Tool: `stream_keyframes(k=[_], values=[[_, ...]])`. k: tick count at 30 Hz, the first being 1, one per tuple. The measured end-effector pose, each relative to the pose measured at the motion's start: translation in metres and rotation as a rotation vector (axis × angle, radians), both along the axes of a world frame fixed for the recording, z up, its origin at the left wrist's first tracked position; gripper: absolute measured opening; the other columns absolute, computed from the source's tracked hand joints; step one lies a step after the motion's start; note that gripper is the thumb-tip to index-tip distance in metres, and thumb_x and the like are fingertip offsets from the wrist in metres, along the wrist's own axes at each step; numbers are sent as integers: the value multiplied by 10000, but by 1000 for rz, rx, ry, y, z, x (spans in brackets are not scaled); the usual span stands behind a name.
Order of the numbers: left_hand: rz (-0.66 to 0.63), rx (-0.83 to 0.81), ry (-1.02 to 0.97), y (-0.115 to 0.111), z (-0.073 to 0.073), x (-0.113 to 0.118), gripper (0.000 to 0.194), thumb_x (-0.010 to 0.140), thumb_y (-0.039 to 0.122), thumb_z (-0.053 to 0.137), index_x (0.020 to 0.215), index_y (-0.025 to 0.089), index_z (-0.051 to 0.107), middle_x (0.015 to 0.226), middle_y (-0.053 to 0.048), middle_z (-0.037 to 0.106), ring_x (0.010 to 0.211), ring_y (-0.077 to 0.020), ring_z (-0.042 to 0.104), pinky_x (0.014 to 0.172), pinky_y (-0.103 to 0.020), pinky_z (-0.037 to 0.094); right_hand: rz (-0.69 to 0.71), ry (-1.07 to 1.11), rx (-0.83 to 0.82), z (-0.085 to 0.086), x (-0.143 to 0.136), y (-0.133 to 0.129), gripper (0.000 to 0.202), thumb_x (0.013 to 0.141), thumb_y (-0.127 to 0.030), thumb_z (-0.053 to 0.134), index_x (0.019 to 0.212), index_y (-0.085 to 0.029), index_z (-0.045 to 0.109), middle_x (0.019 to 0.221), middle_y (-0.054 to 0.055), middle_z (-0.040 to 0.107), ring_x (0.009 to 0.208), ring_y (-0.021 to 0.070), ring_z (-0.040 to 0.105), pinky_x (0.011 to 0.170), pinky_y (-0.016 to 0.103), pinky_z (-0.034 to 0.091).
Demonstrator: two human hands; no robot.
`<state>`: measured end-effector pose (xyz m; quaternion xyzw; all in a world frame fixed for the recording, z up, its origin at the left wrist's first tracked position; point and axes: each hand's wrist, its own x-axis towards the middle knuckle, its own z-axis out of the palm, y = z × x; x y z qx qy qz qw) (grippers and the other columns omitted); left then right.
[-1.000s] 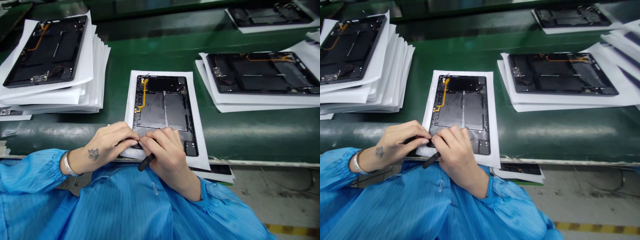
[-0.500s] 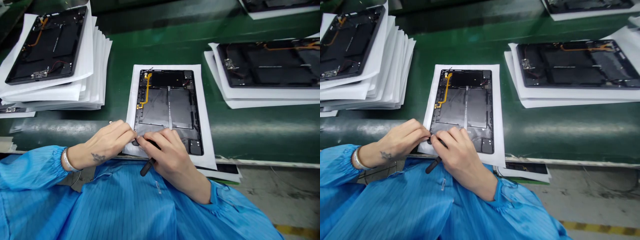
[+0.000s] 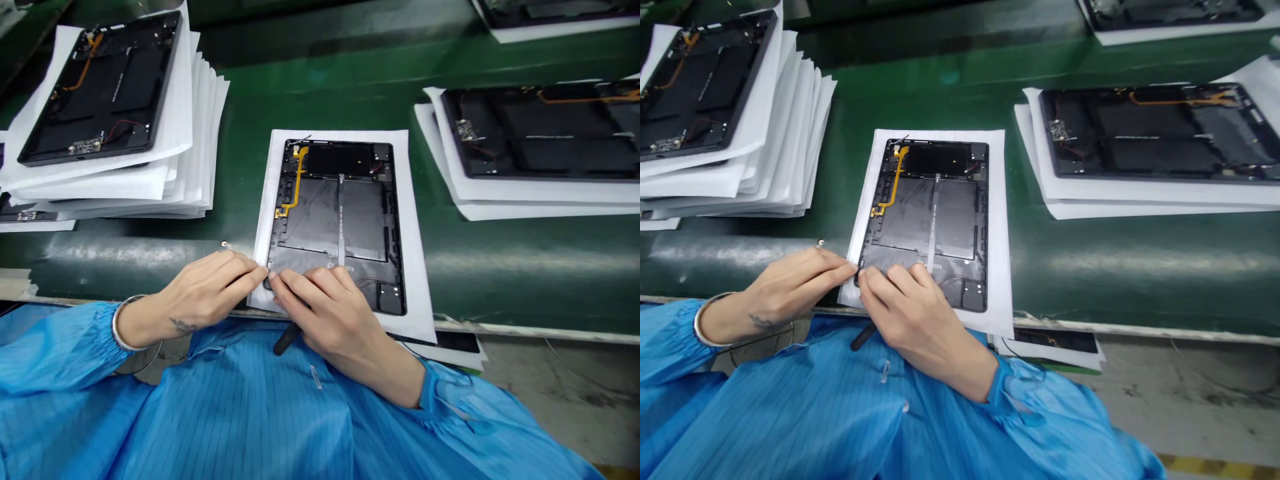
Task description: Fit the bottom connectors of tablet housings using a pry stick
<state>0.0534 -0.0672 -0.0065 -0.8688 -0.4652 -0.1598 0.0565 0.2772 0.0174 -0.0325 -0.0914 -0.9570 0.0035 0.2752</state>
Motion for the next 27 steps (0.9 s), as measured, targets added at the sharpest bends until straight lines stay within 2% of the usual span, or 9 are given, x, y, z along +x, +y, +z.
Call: stream_keyframes(k=[4,7,10,12,14,17,21,24,27], values=[[-80,78,108,-3,5,4,273,1014,97,386,1200,46,579,1042,-152,708,918,-219,668,789,-332,577,19,-12,-36,0,-1,1,243,1006,-152,474,1147,-75,656,1033,110,713,786,204,506,659,372,389],[-109,163,271,-5,9,9,255,980,78,445,1163,0,605,1013,-176,702,876,-243,662,768,-357,574,27,79,-242,9,4,6,512,993,-507,499,1224,-57,583,1074,145,685,878,226,568,728,370,470],[-124,123,279,0,8,8,242,982,72,430,1107,37,634,957,-148,699,798,-219,645,708,-341,567,-19,44,-402,25,13,13,792,944,-715,286,1318,-52,505,1056,149,655,906,222,617,741,339,513],[-118,43,171,9,3,3,234,1009,117,421,1090,80,638,995,-138,701,834,-211,648,716,-332,574,-74,-11,-340,34,19,15,676,1002,-625,240,1283,-89,540,935,90,659,784,182,621,662,299,483],[-84,-48,29,19,-4,-3,238,1029,224,462,1158,106,622,1203,-169,670,1063,-253,646,852,-382,588,-122,-18,-228,37,22,13,460,1060,-460,301,1165,-134,609,771,21,626,653,143,584,583,274,422],[-74,-169,-134,31,-14,-10,380,1022,341,512,1337,132,547,1504,-194,484,1421,-298,445,1123,-497,471,-141,-29,-166,35,22,9,313,1065,-338,392,1079,-178,660,652,-25,544,542,104,508,516,251,361],[-117,-213,-239,33,-18,-11,436,1025,358,507,1400,137,516,1523,-183,476,1466,-274,405,1184,-483,423,-93,-48,-269,31,18,7,242,1037,-235,469,1164,-191,671,845,32,650,706,113,602,612,218,461],[-121,-194,-283,32,-18,-10,414,1025,344,510,1379,132,543,1493,-177,514,1442,-271,443,1163,-463,453,-31,-76,-318,27,16,9,378,981,-56,448,1292,-179,626,1016,81,688,874,150,634,747,261,529],[-117,-180,-298,34,-21,-10,380,1023,332,518,1355,154,572,1482,-156,533,1431,-259,461,1158,-440,462,-23,-99,-310,22,16,9,514,939,4,454,1390,-212,575,1047,77,705,850,155,627,762,291,542]])
